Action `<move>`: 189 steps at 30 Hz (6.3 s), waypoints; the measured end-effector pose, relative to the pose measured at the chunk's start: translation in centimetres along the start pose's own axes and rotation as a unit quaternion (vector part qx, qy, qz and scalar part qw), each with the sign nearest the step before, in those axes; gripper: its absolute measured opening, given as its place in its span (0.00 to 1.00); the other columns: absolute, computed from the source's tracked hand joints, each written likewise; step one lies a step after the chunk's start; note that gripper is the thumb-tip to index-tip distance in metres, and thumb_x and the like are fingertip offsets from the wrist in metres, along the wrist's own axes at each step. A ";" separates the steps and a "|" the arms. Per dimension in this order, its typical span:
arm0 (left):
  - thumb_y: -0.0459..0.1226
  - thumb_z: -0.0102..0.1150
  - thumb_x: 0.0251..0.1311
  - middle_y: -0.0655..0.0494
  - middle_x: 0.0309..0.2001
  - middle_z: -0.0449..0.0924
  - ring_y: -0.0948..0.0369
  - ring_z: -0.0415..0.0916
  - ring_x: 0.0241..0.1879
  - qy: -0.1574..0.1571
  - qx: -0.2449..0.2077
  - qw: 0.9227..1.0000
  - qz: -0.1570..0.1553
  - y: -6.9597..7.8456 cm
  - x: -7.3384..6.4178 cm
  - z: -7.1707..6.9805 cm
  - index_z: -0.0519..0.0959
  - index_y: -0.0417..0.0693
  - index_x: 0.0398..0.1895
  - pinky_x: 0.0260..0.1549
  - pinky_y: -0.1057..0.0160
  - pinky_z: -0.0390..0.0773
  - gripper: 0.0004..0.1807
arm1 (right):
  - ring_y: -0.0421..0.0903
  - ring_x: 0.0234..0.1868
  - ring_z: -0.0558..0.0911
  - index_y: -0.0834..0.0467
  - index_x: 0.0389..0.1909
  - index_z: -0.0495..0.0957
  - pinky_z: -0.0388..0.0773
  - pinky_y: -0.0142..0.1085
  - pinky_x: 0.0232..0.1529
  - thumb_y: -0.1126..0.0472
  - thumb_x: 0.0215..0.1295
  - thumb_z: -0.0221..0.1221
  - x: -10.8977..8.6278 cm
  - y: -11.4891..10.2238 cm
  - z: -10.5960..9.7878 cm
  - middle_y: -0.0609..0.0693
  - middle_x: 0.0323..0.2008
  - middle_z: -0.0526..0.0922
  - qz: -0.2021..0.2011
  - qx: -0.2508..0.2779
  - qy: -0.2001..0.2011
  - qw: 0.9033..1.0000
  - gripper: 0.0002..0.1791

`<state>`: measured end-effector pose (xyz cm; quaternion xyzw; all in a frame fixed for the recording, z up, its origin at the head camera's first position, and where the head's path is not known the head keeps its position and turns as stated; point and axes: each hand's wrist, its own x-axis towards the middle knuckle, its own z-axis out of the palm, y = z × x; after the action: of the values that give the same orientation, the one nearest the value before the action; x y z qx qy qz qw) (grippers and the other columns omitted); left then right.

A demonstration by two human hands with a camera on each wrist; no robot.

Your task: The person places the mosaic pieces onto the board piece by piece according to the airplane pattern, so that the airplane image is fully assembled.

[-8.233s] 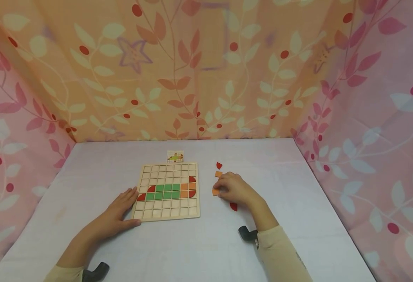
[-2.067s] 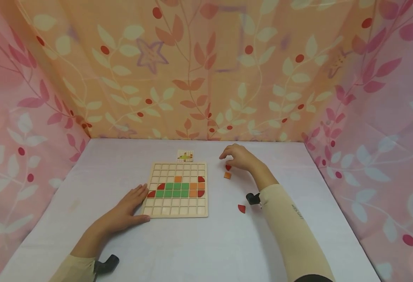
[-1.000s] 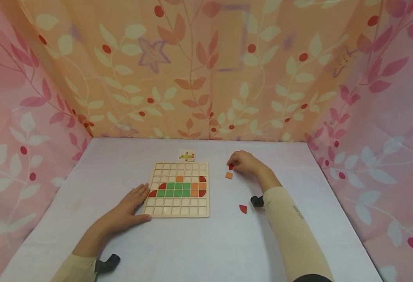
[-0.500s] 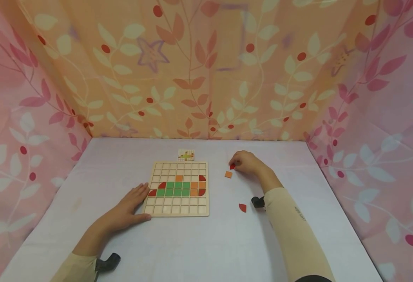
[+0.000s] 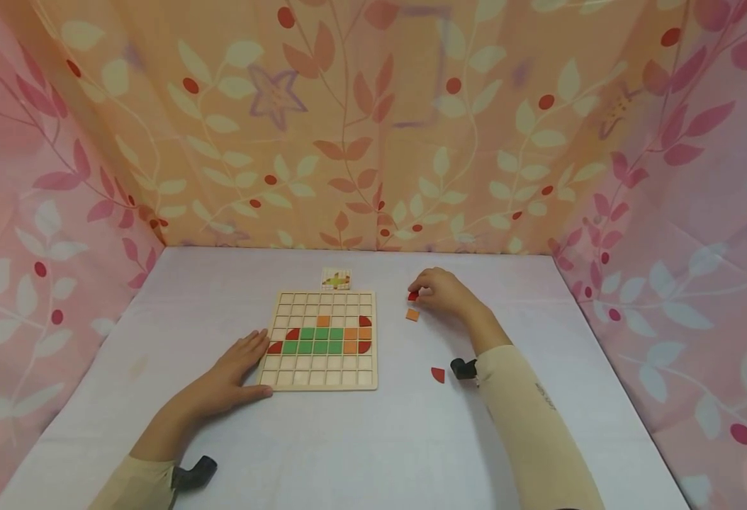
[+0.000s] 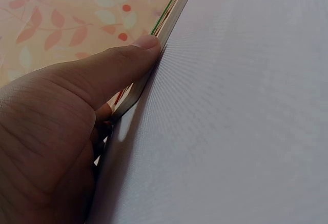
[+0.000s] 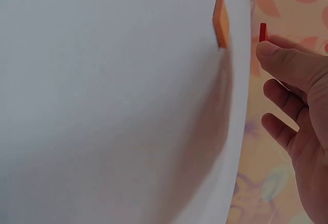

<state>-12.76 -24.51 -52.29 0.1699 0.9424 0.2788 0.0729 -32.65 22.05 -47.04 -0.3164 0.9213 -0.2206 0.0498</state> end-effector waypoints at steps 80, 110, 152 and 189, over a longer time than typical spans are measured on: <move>0.64 0.69 0.56 0.51 0.83 0.44 0.49 0.38 0.83 -0.003 0.004 1.000 0.004 0.0 0.1 0.1 0.52 0.44 0.82 0.78 0.41 0.46 0.60 | 0.45 0.55 0.78 0.46 0.50 0.89 0.69 0.46 0.67 0.57 0.67 0.69 10.3 -11.8 8.3 0.44 0.49 0.84 -0.117 -0.010 -0.079 0.990 0.12; 0.62 0.70 0.56 0.52 0.83 0.45 0.50 0.39 0.83 -0.005 -0.004 1.000 0.000 0.4 -0.2 -0.2 0.52 0.45 0.82 0.78 0.42 0.45 0.59 | 0.45 0.58 0.77 0.45 0.51 0.88 0.68 0.49 0.68 0.61 0.67 0.67 10.2 -12.2 7.5 0.43 0.51 0.83 -0.105 -0.016 -0.099 0.989 0.14; 0.61 0.71 0.56 0.49 0.83 0.44 0.48 0.38 0.83 -0.008 -0.004 1.000 0.006 0.2 0.0 0.0 0.52 0.43 0.82 0.78 0.40 0.44 0.60 | 0.51 0.59 0.76 0.49 0.50 0.88 0.69 0.54 0.65 0.61 0.64 0.70 -5.6 -8.9 -0.4 0.46 0.49 0.84 -0.023 -0.019 0.085 0.996 0.13; 0.63 0.70 0.55 0.51 0.84 0.44 0.48 0.38 0.83 -0.006 0.003 1.000 -0.002 0.2 0.2 0.1 0.52 0.44 0.82 0.78 0.40 0.45 0.60 | 0.53 0.48 0.76 0.57 0.49 0.88 0.71 0.49 0.53 0.60 0.59 0.72 -3.4 -3.4 3.6 0.54 0.46 0.85 0.147 0.024 0.057 0.987 0.16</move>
<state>-12.84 -24.27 -52.28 0.1700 0.9431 0.2747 0.0786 -27.22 20.33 -48.90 -0.1629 0.9536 -0.2504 0.0371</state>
